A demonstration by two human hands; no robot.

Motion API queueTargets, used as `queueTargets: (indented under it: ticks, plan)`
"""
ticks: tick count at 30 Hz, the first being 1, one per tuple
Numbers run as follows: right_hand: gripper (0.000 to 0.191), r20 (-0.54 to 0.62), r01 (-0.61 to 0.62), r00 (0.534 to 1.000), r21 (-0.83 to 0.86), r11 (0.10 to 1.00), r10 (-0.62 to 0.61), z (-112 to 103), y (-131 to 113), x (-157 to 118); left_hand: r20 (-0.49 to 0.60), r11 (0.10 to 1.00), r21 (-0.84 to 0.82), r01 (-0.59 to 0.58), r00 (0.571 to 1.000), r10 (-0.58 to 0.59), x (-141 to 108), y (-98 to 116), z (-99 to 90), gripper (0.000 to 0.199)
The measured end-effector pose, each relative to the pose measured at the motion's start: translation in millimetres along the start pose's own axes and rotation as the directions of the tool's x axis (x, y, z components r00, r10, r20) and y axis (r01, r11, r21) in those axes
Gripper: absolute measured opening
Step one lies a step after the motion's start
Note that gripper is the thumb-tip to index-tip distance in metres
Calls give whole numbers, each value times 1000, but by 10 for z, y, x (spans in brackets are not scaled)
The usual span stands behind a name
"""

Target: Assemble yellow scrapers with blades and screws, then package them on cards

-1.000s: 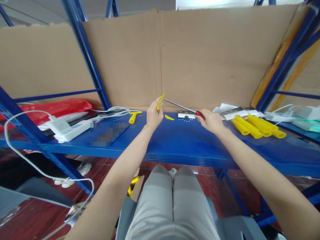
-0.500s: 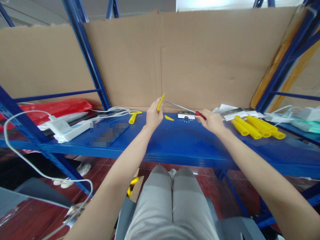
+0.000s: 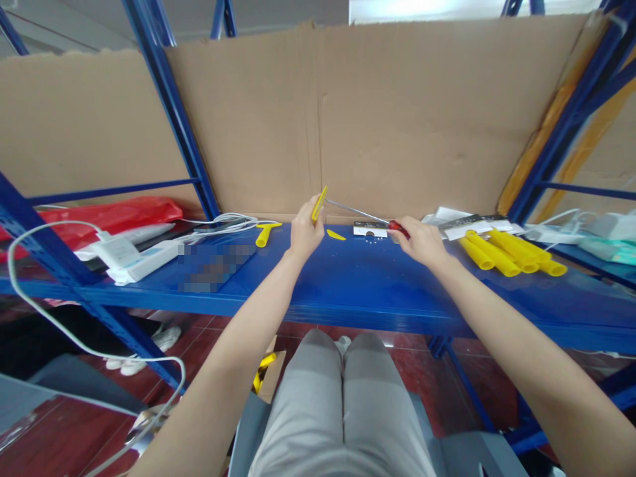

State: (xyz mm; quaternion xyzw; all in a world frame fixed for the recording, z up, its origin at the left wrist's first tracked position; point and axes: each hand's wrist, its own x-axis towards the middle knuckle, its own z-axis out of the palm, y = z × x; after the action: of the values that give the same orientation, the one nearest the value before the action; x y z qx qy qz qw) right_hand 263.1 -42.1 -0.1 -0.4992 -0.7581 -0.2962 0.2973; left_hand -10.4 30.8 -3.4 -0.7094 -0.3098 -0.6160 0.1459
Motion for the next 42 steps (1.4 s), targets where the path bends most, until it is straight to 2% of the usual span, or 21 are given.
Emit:
queueTargets:
  ticks: [3, 7, 10, 16, 23, 32, 37, 42]
  plan:
    - [36, 23, -11, 1000, 28, 1000, 11, 21, 12, -2, 15, 1000, -31, 5, 1000, -4, 1, -7, -5, 39]
    - [34, -13, -48, 999, 57, 997, 49, 78, 71, -14, 29, 999, -49, -10, 1000, 12, 4, -21, -7, 38]
    - [32, -37, -9, 999, 45, 999, 11, 84, 94, -22, 20, 998, -37, -46, 999, 47, 6, -39, -3, 37]
    - [39, -38, 31, 999, 39, 999, -29, 41, 56, -16, -12, 995, -47, -90, 996, 89, 4, -72, 18, 38]
    - [32, -35, -39, 999, 69, 997, 41, 88, 98, -16, -24, 992, -71, -101, 995, 100, -6, -67, 35, 38]
    - [37, -12, 25, 1000, 31, 999, -25, 45, 42, -14, 9, 994, -36, -99, 995, 100, -3, -93, 20, 38]
    - [34, -18, -29, 999, 79, 996, 30, 86, 91, -14, 37, 996, -39, -85, 996, 86, -1, -96, 10, 38]
    - [31, -8, -22, 1000, 15, 1000, 22, 58, 80, -16, 30, 996, -30, -88, 996, 89, -4, -89, 12, 37]
